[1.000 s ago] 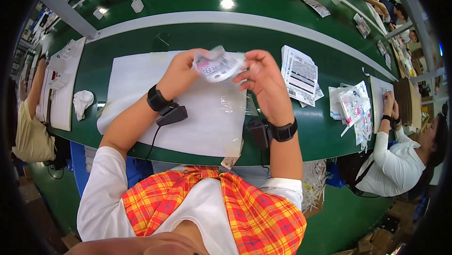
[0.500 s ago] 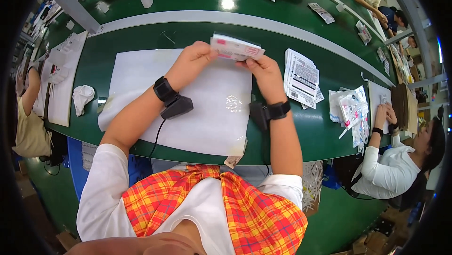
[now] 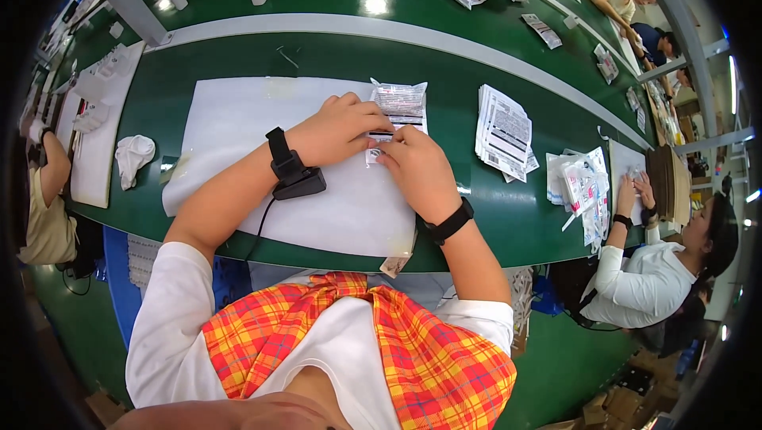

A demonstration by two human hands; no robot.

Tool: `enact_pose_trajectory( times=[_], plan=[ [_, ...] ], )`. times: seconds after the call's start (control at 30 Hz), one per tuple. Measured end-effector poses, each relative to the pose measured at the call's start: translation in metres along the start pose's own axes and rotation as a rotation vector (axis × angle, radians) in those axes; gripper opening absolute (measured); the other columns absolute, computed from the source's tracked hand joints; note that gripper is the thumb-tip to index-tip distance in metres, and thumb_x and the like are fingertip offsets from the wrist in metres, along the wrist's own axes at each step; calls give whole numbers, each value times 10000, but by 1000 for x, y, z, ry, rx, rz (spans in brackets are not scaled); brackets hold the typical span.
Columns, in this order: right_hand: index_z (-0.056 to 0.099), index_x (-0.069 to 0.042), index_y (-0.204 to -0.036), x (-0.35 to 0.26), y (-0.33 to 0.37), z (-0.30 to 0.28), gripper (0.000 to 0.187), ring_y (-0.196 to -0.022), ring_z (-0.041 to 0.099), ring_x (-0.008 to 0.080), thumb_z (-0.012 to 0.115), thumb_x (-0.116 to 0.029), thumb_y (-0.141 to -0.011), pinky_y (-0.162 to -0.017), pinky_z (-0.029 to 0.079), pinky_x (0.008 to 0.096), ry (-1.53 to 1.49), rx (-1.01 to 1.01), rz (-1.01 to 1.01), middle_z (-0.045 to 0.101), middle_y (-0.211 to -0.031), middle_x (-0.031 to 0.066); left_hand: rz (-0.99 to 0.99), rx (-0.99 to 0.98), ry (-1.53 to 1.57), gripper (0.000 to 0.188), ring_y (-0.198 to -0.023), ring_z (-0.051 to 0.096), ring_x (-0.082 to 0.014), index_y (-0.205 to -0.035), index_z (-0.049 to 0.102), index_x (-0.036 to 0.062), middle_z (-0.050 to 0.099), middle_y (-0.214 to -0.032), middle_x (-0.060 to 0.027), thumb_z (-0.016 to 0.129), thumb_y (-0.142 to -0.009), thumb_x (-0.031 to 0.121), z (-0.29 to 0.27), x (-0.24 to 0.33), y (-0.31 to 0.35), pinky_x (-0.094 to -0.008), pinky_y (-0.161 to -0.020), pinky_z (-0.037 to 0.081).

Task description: Packaging small electronic items or components into labeled plastic bags.

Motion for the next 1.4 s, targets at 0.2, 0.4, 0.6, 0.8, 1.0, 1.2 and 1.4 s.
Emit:
enact_pose_trajectory(
  times=[0.2, 0.4, 0.6, 0.8, 1.0, 1.2, 1.4],
  plan=[
    [732, -33, -919, 4, -3, 1, 184, -682, 605, 232, 762, -73, -742, -643, 497, 314, -180, -14, 132, 608, -808, 99, -5, -18, 58, 320, -1046, 493, -280, -1203, 629, 203, 576, -1140, -22, 599, -886, 171, 1, -2, 1, -421, -934, 345],
    [715, -34, -874, 8, -11, 9, 107, -688, 598, 225, 715, -37, -768, -644, 485, 334, -211, -78, 120, 598, -805, 98, -27, 0, 34, 357, -1047, 480, -279, -1203, 619, 195, 583, -1124, -6, 600, -855, 116, -1, -2, 0, -409, -928, 350],
    [624, -12, -831, 12, -11, 6, 18, -752, 581, 252, 628, -9, -814, -684, 464, 355, -219, -200, -131, 578, -822, 116, -15, -24, 30, 350, -1056, 479, -282, -1215, 618, 194, 581, -1177, -7, 592, -870, 138, 5, -4, -6, -407, -954, 341],
    [578, -9, -868, 65, 87, -78, 54, -766, 523, 165, 606, -54, -878, -686, 414, 284, -516, -7, 100, 521, -808, 50, -47, -12, 117, 313, -1059, 482, -279, -1199, 635, 183, 601, -1217, -18, 606, -889, 222, 0, -12, 8, -413, -980, 323],
    [560, -22, -1036, 135, 377, -143, 154, -808, 542, 127, 593, -35, -887, -722, 440, 260, -794, 650, 847, 557, -906, 42, -42, 34, 89, 332, -1049, 498, -265, -1176, 642, 159, 638, -1174, -28, 646, -858, 256, -8, 6, 2, -403, -966, 323],
    [560, 5, -1246, 145, 406, -140, 343, -1059, 608, 246, 594, -75, -914, -936, 467, 341, 73, 648, 1124, 630, -1158, 147, -133, 75, 57, 249, -1016, 521, -238, -1056, 683, 159, 638, -1125, -36, 692, -818, 231, -11, 19, -8, -398, -920, 342],
    [609, 29, -1161, 55, 86, -105, 316, -991, 638, 289, 642, -120, -885, -894, 485, 351, 58, 253, 409, 654, -1090, 173, 19, 227, -194, 225, -1033, 498, -243, -1005, 697, 172, 587, -1104, -45, 718, -791, 238, -14, 20, 5, -394, -895, 351]
  ],
)
Point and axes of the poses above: each hand's wrist, its own y-axis away from the middle knuckle, its own z-axis out of the palm, x = y × z, the point moved 5 cm from there along -y, towards the middle knuckle
